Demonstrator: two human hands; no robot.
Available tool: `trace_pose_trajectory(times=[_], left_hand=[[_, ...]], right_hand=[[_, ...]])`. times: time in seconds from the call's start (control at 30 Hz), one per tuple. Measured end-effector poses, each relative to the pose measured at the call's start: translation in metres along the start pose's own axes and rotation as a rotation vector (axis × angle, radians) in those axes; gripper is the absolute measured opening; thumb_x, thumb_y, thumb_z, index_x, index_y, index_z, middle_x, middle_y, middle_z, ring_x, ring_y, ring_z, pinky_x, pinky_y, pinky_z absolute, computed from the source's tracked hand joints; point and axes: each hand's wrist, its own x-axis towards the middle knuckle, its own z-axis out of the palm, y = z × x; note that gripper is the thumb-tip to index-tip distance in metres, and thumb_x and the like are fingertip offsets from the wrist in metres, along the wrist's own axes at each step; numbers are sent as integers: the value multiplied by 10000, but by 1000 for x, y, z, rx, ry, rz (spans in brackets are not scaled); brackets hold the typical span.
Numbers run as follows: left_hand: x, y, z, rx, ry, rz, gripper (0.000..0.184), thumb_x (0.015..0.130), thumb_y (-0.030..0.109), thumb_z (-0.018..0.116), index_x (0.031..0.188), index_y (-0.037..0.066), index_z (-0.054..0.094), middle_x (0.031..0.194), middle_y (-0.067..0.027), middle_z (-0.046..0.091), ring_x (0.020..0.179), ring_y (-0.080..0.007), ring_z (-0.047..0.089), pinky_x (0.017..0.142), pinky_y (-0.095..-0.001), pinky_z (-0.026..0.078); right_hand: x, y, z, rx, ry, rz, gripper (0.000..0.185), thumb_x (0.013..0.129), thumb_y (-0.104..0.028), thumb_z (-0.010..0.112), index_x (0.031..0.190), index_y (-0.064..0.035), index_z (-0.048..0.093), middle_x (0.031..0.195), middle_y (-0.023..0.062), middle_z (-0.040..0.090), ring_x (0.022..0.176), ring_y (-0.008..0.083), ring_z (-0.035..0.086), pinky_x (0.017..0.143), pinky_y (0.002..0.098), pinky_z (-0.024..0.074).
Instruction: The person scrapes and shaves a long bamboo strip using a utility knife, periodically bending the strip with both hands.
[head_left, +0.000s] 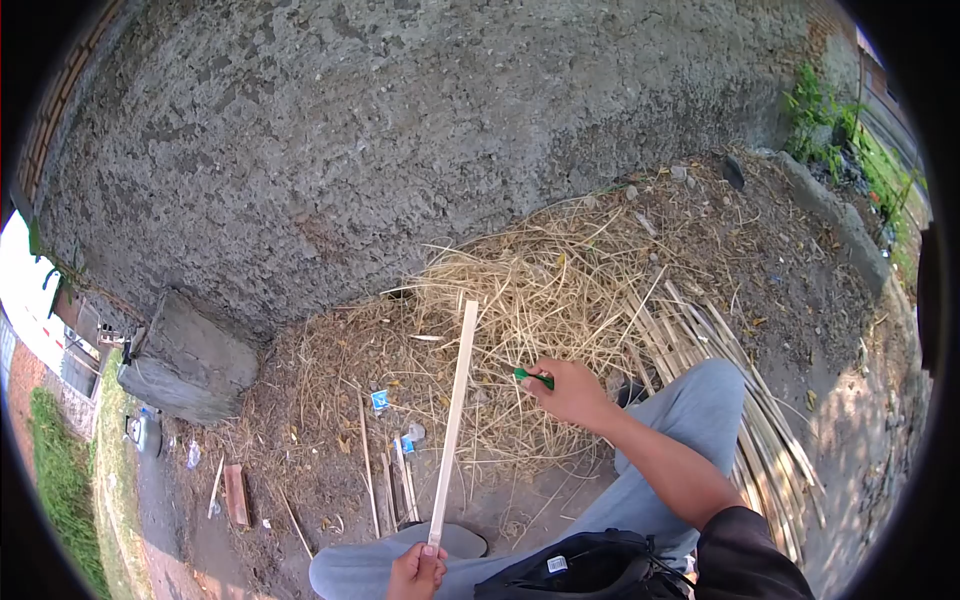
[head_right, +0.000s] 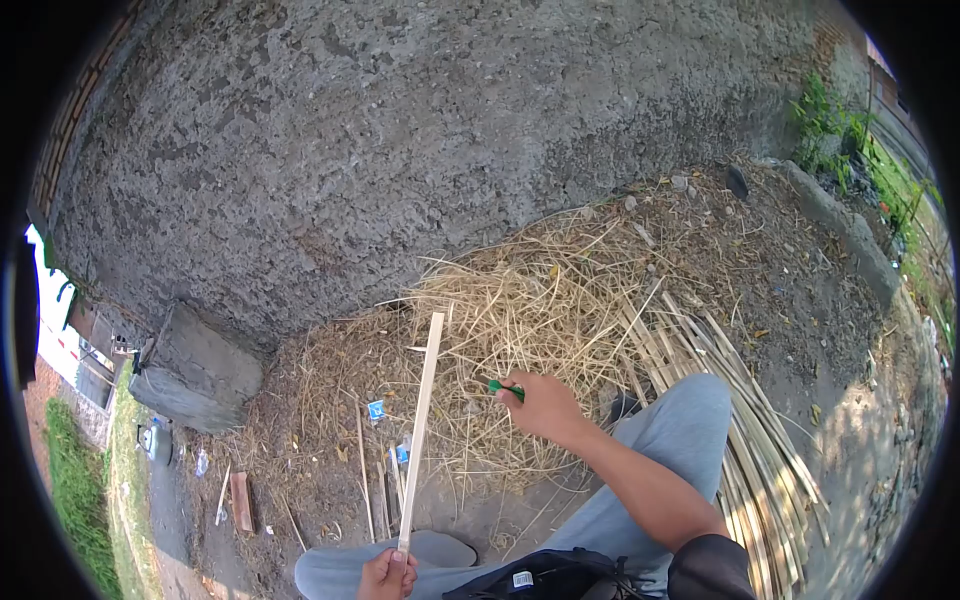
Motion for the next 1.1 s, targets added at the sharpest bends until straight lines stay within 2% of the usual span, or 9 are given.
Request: trace_pose_trajectory(times=[0.17, 0.2, 0.3, 0.4, 0.47, 0.6, 0.67, 1.0, 1.1], left_hand=[[11, 24, 9, -50, -15, -11, 368, 1052, 339, 414, 881, 57, 577, 591, 48, 456, 488, -44, 398, 446, -219, 325], [12, 24, 10, -45, -18, -13, 368, 1052, 339, 414, 881, 57, 577, 591, 48, 456, 488, -44, 398, 446, -219, 325], [18, 25, 14, 50, -17, 12, 359, 1050, 321, 414, 887, 50, 583, 591, 31, 466, 495, -62, 419, 462, -240, 346], [24, 28, 14, 247, 36, 197, 338, 1043, 313, 425, 897, 55, 588, 594, 7, 485, 515, -106, 459, 492, -278, 379], [31, 25, 8, 423, 102, 214, 349, 1036, 348, 428, 912, 71, 600, 611, -22, 542, 543, -226, 501, 540, -343, 425], [46, 32, -8, 419, 86, 186, 322, 1037, 279, 460, 900, 14, 581, 584, -38, 509, 492, -124, 495, 478, -296, 402], [52, 38, -11, 415, 95, 94, 340, 1022, 286, 492, 898, 3, 633, 619, -77, 590, 568, -148, 587, 560, -306, 464], [82, 46, 11, 386, 86, 151, 306, 1015, 270, 510, 949, -2, 634, 618, -71, 571, 571, -146, 566, 538, -324, 438], [92, 62, 20, 456, 66, 217, 275, 1002, 255, 530, 984, -5, 618, 671, -137, 607, 592, -242, 614, 544, -376, 449]], right_hand=[[2, 0, -5, 330, 108, 15, 299, 922, -338, 626, 1094, -102, 688, 735, 109, 664, 604, 233, 619, 595, 370, 475], [4, 2, -2, 438, 166, -31, 290, 932, -301, 636, 1103, -71, 680, 717, 87, 652, 594, 163, 576, 575, 327, 443], [4, 4, -3, 643, 227, -49, 275, 936, -245, 645, 1113, -34, 666, 733, 69, 655, 619, 107, 549, 575, 295, 428], [-6, 1, -17, 630, 261, -15, 271, 939, -204, 648, 1124, -6, 651, 753, 55, 657, 643, 67, 513, 581, 269, 418], [-9, 3, -20, 637, 283, -40, 272, 939, -202, 649, 1126, -4, 650, 758, 51, 659, 641, 63, 511, 580, 265, 418], [-11, 9, -19, 694, 354, -66, 273, 937, -190, 652, 1128, 6, 646, 768, 42, 663, 642, 55, 503, 579, 253, 416], [-14, 9, -20, 692, 371, -69, 275, 936, -186, 654, 1132, 7, 646, 775, 43, 667, 649, 53, 509, 583, 250, 419], [-17, 0, -19, 708, 368, -104, 271, 928, -162, 666, 1133, 14, 644, 834, 56, 696, 723, 52, 581, 645, 234, 465], [-14, 3, -16, 692, 346, -73, 269, 924, -161, 670, 1123, 18, 645, 845, 72, 702, 727, 62, 609, 655, 243, 480]])
